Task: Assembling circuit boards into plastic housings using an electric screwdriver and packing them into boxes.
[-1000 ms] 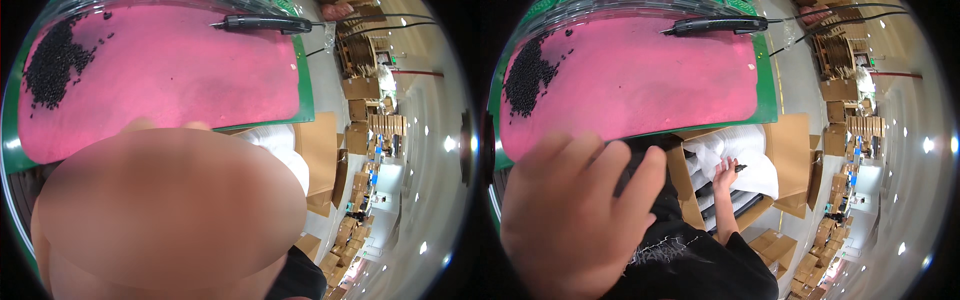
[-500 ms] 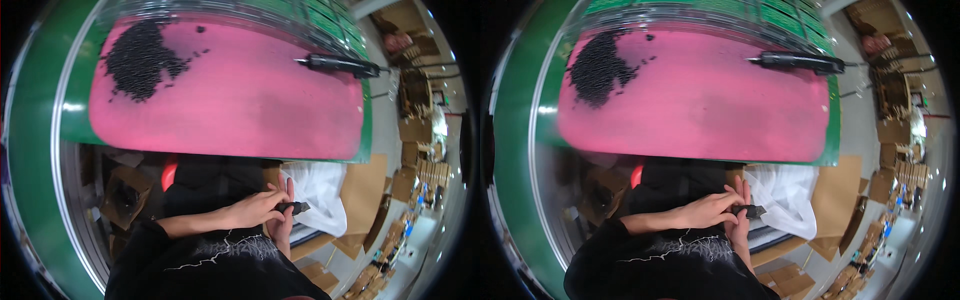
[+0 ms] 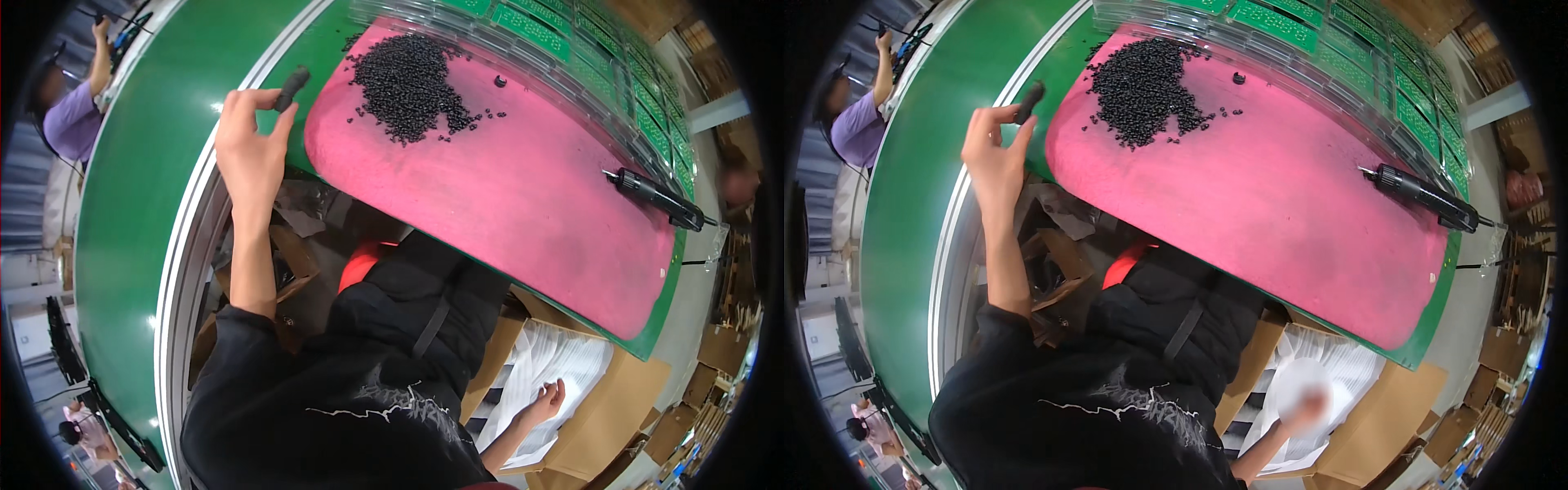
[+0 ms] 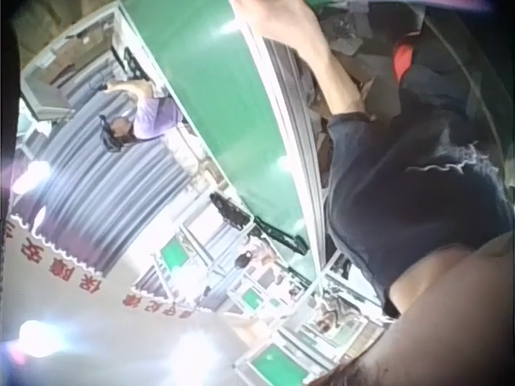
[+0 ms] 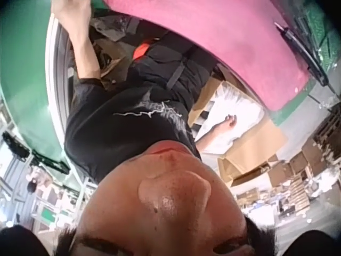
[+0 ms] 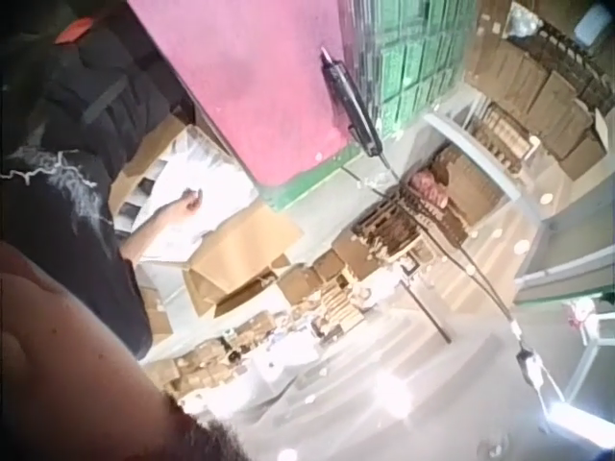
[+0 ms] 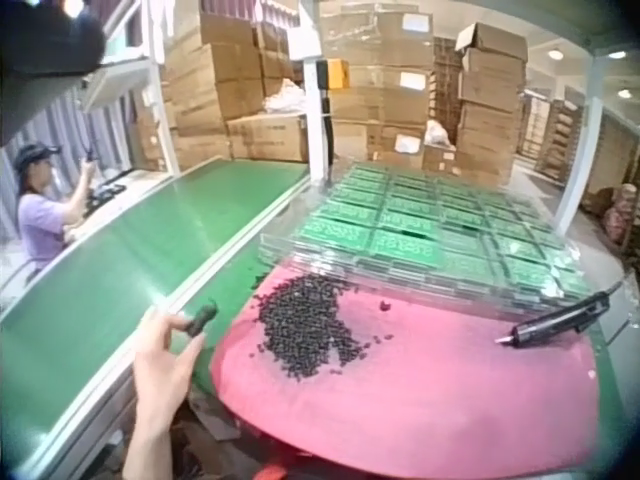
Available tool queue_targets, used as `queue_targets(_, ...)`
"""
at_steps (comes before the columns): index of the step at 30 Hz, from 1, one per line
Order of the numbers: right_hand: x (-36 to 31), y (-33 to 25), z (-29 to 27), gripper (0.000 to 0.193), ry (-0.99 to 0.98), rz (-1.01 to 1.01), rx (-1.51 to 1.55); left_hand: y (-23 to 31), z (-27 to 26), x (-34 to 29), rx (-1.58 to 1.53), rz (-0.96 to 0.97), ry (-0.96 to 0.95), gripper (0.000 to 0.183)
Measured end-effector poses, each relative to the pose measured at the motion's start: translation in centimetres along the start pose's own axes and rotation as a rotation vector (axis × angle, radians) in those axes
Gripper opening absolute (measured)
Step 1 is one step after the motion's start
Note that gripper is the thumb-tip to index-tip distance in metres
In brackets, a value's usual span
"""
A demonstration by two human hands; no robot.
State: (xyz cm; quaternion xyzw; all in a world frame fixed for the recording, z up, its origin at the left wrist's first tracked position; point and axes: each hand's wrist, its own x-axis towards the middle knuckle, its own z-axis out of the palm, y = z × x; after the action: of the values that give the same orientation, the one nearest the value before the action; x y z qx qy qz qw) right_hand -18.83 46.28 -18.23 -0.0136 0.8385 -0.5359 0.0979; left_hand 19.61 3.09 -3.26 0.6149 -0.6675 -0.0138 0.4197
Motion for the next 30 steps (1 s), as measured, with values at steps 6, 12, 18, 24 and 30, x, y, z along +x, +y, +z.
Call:
queue_targets(6,0.9,14.5,-8.6,0.054,0.584,-0.141,-1.159,0.5,0.2,-0.5,0.092,0.064,-0.177,0.030)
queue_targets(12,-1.8,26.9,-10.6,0.054,0.341,0.551,-1.365,9.5,-5.6,-0.6,-1.568,0.517,-0.668,0.022)
queue_targets(18,-3.8,26.9,-10.4,0.050,0.559,0.429,-1.269,14.5,-4.6,-3.4,-2.284,0.725,-1.068,0.021)
queue_targets(24,-4.8,23.9,-7.5,0.050,0.625,0.470,-1.306,19.2,-3.5,-4.3,-2.352,0.938,-1.324,0.023)
queue_targets(30,-4.6,24.1,-7.5,0.051,0.615,0.457,-1.244,21.3,-2.4,-5.2,-2.359,1.061,-1.594,0.024)
